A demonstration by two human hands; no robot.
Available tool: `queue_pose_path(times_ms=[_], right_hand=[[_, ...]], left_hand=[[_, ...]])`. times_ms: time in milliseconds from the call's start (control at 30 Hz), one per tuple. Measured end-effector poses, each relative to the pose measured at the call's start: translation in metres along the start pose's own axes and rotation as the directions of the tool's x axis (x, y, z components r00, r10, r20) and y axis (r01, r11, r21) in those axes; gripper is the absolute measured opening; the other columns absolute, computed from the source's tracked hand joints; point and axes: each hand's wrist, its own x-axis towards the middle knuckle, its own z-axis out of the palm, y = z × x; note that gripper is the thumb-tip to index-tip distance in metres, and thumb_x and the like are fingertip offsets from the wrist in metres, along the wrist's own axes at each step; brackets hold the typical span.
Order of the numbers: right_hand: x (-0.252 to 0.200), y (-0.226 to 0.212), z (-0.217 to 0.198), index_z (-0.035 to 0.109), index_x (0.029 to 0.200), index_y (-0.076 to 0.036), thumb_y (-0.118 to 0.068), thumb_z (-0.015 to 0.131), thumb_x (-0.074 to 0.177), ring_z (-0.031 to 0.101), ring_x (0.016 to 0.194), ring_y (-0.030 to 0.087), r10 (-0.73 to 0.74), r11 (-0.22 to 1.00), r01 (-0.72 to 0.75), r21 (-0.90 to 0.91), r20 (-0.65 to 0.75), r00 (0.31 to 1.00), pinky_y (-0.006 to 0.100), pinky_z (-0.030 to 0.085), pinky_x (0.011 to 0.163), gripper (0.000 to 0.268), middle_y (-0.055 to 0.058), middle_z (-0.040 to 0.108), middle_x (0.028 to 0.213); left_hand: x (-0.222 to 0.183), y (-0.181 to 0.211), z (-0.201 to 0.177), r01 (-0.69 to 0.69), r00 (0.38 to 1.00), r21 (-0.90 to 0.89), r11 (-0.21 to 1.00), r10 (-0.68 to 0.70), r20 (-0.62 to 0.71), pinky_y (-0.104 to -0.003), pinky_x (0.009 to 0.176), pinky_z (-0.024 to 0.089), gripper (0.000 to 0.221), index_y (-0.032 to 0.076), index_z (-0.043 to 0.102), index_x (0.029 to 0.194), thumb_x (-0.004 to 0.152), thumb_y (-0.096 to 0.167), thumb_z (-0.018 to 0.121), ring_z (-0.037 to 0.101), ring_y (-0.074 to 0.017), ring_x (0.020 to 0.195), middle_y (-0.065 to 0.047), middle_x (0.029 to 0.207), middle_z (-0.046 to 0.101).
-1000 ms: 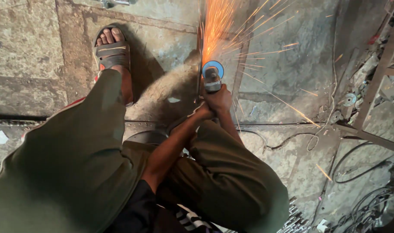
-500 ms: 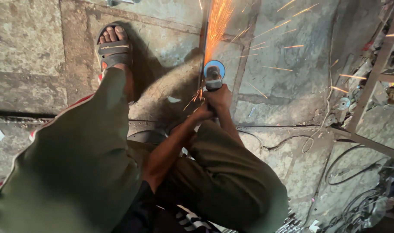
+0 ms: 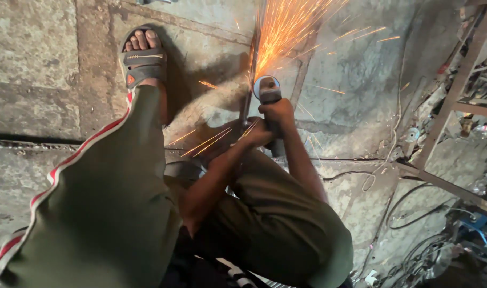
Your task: The person kneels on the workshop floor holding a metal rod steady with one foot while using an angle grinder to grind and cut the rod, producing sparks. They reposition the rod and continue grinding along its length, briefly pausing to adjust the workpiece before resuming.
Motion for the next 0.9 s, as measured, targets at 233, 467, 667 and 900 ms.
queue_pose_path(times_ms=[233,467,667,900], right_hand=[[0.016,-0.013,-0.019,0.075,0.079,-0.001,-0.032,0.084,0.063,0.073,0.072,0.020,0.040,0.996,-0.034,-0.080,0.068,0.997,0.036,0.058,0.066,0.036,0.012,0.076,0.079],[0.022,-0.021,-0.025,0.076,0.080,-0.001,-0.030,0.086,0.061,0.072,0.073,0.020,0.003,0.989,0.011,-0.146,0.096,0.995,0.035,0.057,0.068,0.036,0.011,0.076,0.081],[0.032,-0.001,-0.017,0.072,0.075,0.000,-0.020,0.084,0.064,0.066,0.066,0.016,-0.006,0.995,-0.012,0.098,0.186,0.983,0.035,0.054,0.059,0.026,0.008,0.071,0.073],[0.058,0.029,-0.005,0.074,0.078,-0.002,-0.019,0.085,0.064,0.067,0.066,0.016,0.026,0.974,-0.078,0.211,0.236,0.971,0.034,0.054,0.059,0.025,0.007,0.072,0.076]], left_hand=[[-0.002,0.036,0.009,-0.178,0.981,-0.338,0.924,0.194,0.015,-0.037,0.075,0.057,0.052,-0.004,0.069,0.122,0.087,0.033,0.080,0.068,-0.0169,0.089,-0.011,0.103,0.074],[-0.003,0.063,0.006,0.070,0.996,-0.511,0.857,-0.033,0.081,-0.041,0.054,0.058,0.059,-0.004,0.065,0.115,0.072,0.033,0.081,0.070,-0.0245,0.067,-0.011,0.088,0.071],[0.005,0.045,0.012,-0.051,0.999,-0.390,0.920,0.045,-0.024,-0.036,0.069,0.060,0.060,-0.007,0.067,0.114,0.073,0.033,0.085,0.071,-0.0208,0.081,-0.012,0.097,0.074],[-0.002,0.052,0.011,-0.076,0.994,-0.205,0.976,0.060,-0.087,-0.034,0.080,0.058,0.063,-0.006,0.066,0.117,0.070,0.030,0.086,0.071,-0.0198,0.090,-0.013,0.103,0.074]])
